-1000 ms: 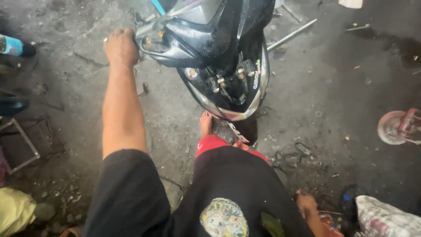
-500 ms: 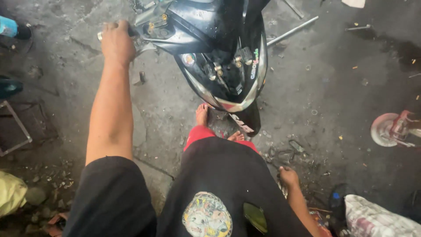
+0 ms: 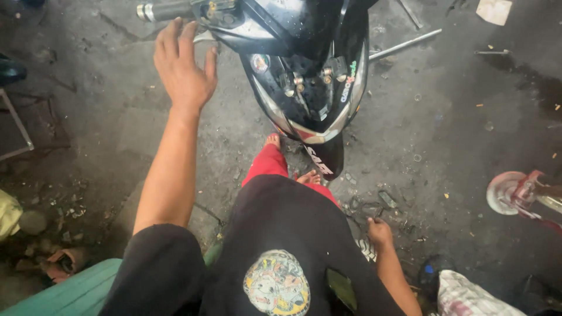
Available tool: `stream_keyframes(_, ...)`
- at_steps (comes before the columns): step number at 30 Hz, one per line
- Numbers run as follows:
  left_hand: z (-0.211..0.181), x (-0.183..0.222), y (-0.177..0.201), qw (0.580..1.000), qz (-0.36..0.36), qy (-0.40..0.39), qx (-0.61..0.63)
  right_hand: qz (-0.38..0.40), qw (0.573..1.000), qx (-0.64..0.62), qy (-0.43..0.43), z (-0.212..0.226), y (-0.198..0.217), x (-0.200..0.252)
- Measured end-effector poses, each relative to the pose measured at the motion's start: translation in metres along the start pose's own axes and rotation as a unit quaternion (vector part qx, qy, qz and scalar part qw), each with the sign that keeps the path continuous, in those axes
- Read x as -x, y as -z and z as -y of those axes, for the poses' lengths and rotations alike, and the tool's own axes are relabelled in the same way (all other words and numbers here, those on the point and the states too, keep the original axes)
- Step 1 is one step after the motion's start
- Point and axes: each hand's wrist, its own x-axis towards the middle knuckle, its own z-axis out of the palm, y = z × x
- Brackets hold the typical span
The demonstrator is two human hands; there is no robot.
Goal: Disassembling the front cowl of a motorcycle using hand tools to access internal components.
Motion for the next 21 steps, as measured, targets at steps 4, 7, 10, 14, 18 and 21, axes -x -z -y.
stream_keyframes(4,0.029,-0.016,-0.038,0.983,0.056,0.164,0.052,0.007,0.998,0.049,0.044,0.041,0.02,0.013)
stream_keyframes(7,0.045,-0.028,-0.072,0.941,0.149,0.269,0.138,-0.003,0.996,0.015,0.087,0.105,0.054,0.032)
stream_keyframes(10,0.052,-0.024,-0.101,0.93,0.165,0.26,0.2,-0.015,0.998,-0.003,0.067,0.142,0.079,0.039)
stream_keyframes(14,0.058,-0.023,-0.104,0.945,0.151,0.222,0.187,-0.042,0.994,0.022,0.094,0.198,0.106,0.03)
stream_keyframes(18,0.064,-0.026,-0.106,0.944,0.125,0.222,0.211,-0.062,0.988,-0.016,0.141,0.28,0.149,0.057)
stream_keyframes(21,0.067,-0.035,-0.098,0.943,0.126,0.226,0.211,-0.062,0.985,0.012,0.161,0.325,0.169,0.049)
